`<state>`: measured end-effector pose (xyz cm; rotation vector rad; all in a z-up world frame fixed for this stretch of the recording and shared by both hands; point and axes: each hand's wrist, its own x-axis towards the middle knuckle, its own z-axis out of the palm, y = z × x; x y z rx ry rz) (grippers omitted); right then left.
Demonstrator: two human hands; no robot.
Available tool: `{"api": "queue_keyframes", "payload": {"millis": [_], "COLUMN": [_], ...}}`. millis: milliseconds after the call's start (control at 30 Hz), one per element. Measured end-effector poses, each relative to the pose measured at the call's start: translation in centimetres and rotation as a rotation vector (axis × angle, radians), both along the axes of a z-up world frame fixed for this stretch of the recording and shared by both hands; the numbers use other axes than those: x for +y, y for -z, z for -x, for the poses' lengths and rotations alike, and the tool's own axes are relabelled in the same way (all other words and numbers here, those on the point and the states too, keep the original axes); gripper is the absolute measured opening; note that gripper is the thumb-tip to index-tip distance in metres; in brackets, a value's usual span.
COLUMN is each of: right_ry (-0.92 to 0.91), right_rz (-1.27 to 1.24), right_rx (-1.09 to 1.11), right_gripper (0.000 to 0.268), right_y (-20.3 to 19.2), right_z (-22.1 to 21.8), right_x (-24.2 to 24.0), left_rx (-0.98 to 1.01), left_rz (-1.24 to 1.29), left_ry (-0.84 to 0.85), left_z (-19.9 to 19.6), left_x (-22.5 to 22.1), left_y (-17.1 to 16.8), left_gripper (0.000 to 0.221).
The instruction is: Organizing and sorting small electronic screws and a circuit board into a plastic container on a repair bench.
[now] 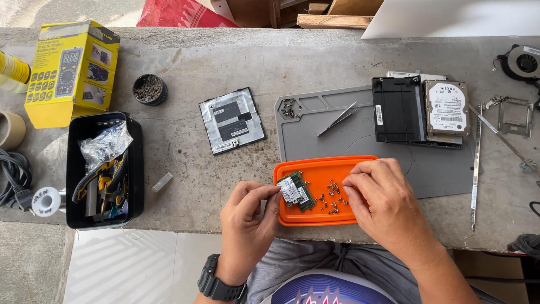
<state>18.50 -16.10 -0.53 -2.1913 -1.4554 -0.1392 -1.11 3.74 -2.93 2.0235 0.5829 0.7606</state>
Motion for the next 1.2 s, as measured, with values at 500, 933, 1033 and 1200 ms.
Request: {"api": "queue_keyframes", "payload": {"millis": [500,933,1033,1200], "right_ry": [-0.016,-0.069,-0.084,-0.102], "right_rz": [-0.018,-0.043,-0.062,-0.089], "right_rx": [0.033,0.079,0.093,0.080], "right_gripper": [0.003,0.003,0.004,0.005], "right_y": [-0.2,-0.9,-1.2,-1.1], "right_z": [-0.1,0.3,0.5,0.8], "right_x": [0.2,0.3,0.3,0.0], "left_rx": [-0.058,-0.033,-0.035,0.082], "left_rz": [-0.006,-0.066,-0.103,-0.294], "left_ry": [-0.029,0.009,0.051,0.160], "left_z": [-0.5,-0.6,-0.5,-0.2], "left_x": [-0.1,-0.1,-0.2,-0.3], "left_y": [0.8,0.9,0.2,-0.3], "left_gripper": [0.009,0.010,0.011,0.016]}}
